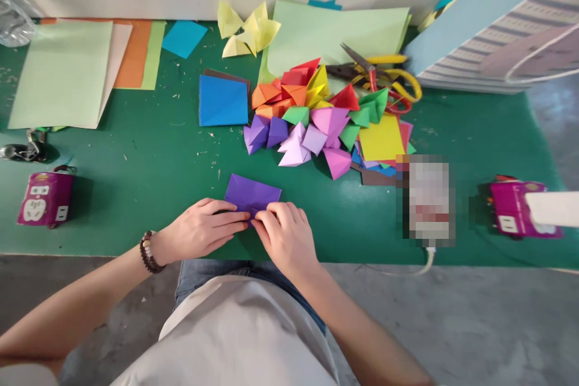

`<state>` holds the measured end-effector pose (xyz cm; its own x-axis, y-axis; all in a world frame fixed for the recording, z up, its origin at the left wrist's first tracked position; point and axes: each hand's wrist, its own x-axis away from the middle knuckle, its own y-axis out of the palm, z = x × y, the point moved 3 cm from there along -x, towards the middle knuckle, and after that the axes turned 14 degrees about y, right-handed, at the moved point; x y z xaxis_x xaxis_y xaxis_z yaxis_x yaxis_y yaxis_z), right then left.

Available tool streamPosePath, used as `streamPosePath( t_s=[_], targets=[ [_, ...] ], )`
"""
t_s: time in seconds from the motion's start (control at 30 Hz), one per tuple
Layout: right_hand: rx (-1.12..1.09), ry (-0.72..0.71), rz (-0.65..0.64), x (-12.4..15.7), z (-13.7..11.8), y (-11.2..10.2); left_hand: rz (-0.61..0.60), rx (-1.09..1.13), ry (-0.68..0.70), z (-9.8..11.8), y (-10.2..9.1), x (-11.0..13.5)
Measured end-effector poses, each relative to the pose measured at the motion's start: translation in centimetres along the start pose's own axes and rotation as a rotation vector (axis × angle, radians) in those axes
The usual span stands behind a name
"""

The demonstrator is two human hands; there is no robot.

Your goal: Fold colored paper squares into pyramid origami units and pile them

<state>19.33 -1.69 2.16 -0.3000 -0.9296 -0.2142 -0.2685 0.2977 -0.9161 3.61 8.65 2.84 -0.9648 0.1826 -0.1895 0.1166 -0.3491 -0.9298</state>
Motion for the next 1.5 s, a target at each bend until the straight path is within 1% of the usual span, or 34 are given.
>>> streamPosePath(
  t_s=[0.07, 0.13, 0.23, 0.4, 0.53, 0.67, 0.77, 0.87, 1.07, 1.13, 1.2, 1.27, 1.3, 1.4, 1.47, 1.5],
  targets=[
    [-0.029, -0.006, 0.066, 0.6, 0.0, 0.1, 0.025, 0.005, -0.01, 0.1, 0.0, 0.0],
    [-0.045, -0.03, 0.103, 0.9, -0.3, 0.3, 0.024, 0.016, -0.043, 0.0, 0.1, 0.0],
    [-0.055, -0.085, 0.089, 1.0, -0.8, 0.5, 0.007, 0.039, -0.099, -0.1, 0.4, 0.1],
    [-0.064, -0.117, 0.062, 1.1, -1.6, 0.8, 0.01, 0.066, -0.103, -0.1, 0.6, 0.1],
    [-0.081, -0.097, 0.073, 1.3, -2.1, 1.0, 0.009, 0.076, -0.111, -0.2, 0.6, 0.2],
    [-0.149, -0.088, 0.038, 1.7, -2.2, 1.1, 0.006, 0.076, -0.114, -0.1, 0.5, 0.1],
    [-0.209, -0.009, 0.049, 1.7, -1.7, 0.8, 0.007, 0.074, -0.114, -0.1, 0.5, 0.2],
    [-0.185, 0.069, 0.092, 1.6, -1.3, 0.6, 0.009, 0.073, -0.109, -0.1, 0.5, 0.2],
    [-0.092, 0.002, 0.047, 1.6, -2.2, 1.3, 0.011, 0.068, -0.102, -0.2, 0.7, 0.2],
    [-0.122, -0.004, 0.028, 1.8, -2.4, 1.3, 0.004, 0.062, -0.107, -0.2, 0.6, 0.2],
    [-0.197, 0.003, 0.003, 2.1, -2.3, 1.0, -0.006, 0.049, -0.114, -0.1, 0.5, 0.1],
    [-0.289, 0.067, -0.003, 2.4, -1.6, 0.4, -0.012, 0.032, -0.115, 0.0, 0.3, 0.1],
    [-0.329, 0.133, 0.007, 2.5, -1.0, 0.1, -0.014, 0.023, -0.11, 0.2, 0.2, 0.1],
    [-0.435, 0.406, 0.05, 3.2, 1.2, -0.9, -0.029, -0.014, -0.107, 1.0, 0.2, 0.1],
    [-0.523, 0.525, 0.059, 3.6, 2.2, -1.2, -0.054, -0.055, -0.146, 2.1, 0.6, 0.0],
    [-0.56, 0.557, 0.057, 3.8, 2.4, -1.3, -0.063, -0.082, -0.181, 2.8, 0.9, -0.2]
  ],
)
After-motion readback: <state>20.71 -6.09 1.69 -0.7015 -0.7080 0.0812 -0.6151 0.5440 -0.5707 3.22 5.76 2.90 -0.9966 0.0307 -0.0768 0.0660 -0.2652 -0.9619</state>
